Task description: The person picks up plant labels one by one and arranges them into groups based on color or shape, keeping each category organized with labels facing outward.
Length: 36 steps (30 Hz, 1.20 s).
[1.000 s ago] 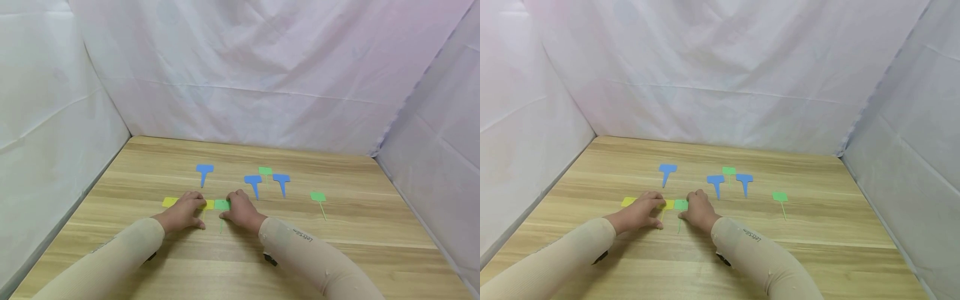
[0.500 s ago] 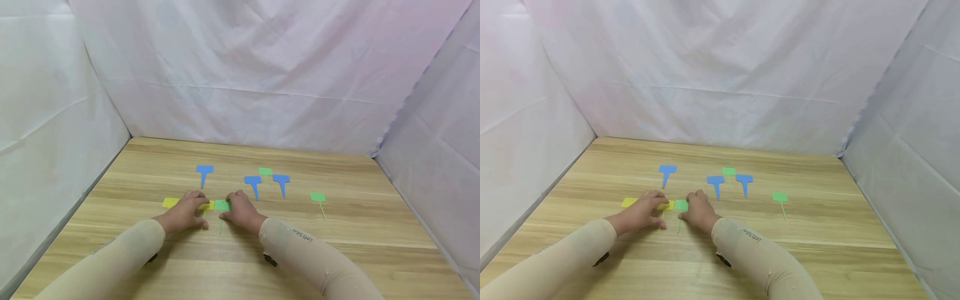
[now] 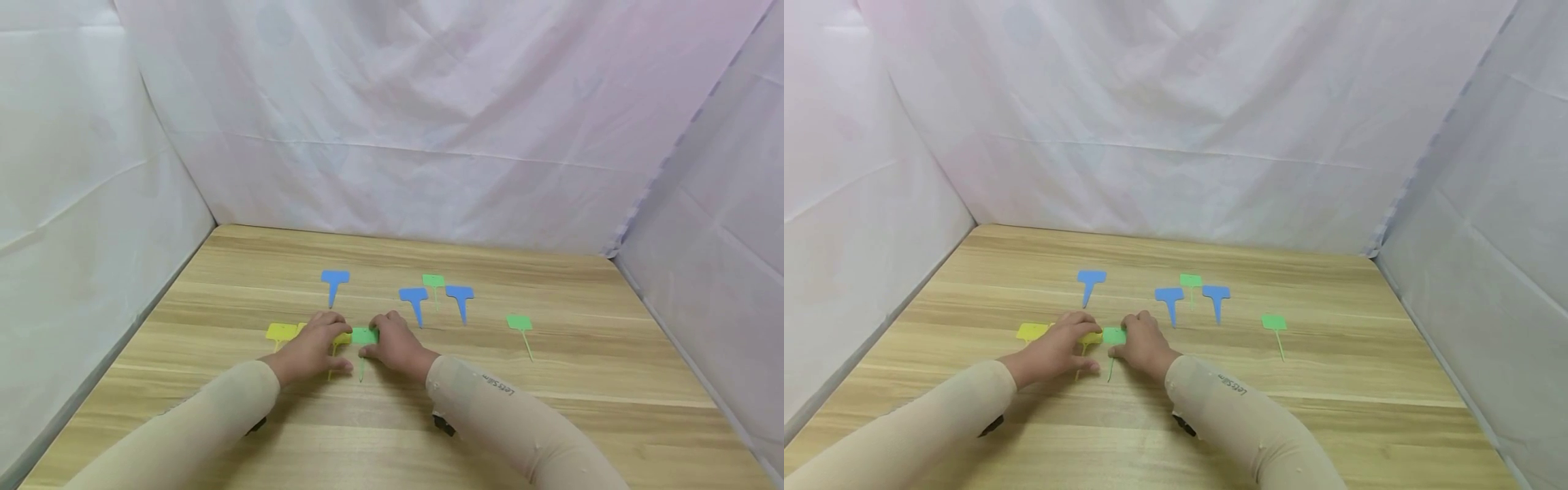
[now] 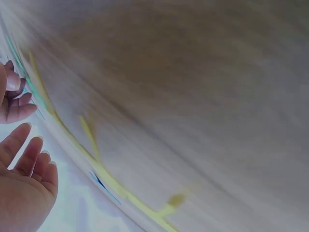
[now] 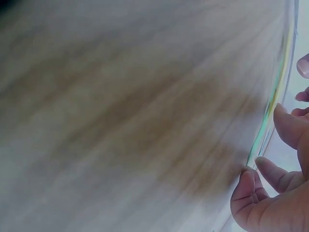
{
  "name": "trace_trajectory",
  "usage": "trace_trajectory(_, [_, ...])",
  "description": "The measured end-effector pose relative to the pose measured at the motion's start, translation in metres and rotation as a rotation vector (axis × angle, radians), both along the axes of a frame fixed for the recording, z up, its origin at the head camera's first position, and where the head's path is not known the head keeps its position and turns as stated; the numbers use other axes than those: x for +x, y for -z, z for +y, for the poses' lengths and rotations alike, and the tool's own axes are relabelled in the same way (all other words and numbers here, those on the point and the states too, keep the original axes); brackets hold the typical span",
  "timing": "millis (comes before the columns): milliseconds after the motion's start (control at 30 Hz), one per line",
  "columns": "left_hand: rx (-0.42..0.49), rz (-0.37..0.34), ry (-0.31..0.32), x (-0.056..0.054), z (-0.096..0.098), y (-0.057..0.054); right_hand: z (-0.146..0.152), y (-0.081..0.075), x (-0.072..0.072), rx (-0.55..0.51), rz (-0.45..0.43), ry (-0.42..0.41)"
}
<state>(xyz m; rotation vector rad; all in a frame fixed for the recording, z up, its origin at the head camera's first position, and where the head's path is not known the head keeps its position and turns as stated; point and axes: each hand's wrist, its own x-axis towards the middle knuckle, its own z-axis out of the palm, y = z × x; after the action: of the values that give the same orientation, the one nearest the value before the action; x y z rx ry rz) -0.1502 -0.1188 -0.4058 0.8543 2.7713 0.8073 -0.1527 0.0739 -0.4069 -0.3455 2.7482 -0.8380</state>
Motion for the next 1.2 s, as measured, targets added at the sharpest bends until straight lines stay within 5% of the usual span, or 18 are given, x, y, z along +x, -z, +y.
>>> trace_trajectory(533, [0.019, -0.06, 0.015, 0.006, 0.019, 0.0, 0.023, -0.013, -0.006, -0.232, 0.026, 0.027])
trace_trajectory(767, [0.001, -0.046, 0.029, 0.006, 0.023, 0.003, 0.041, -0.02, -0.01, -0.244, 0.096, 0.069])
trace_trajectory(1200, [-0.068, -0.024, 0.032, 0.005, 0.031, 0.002, 0.092, -0.022, -0.022, -0.261, 0.087, 0.152])
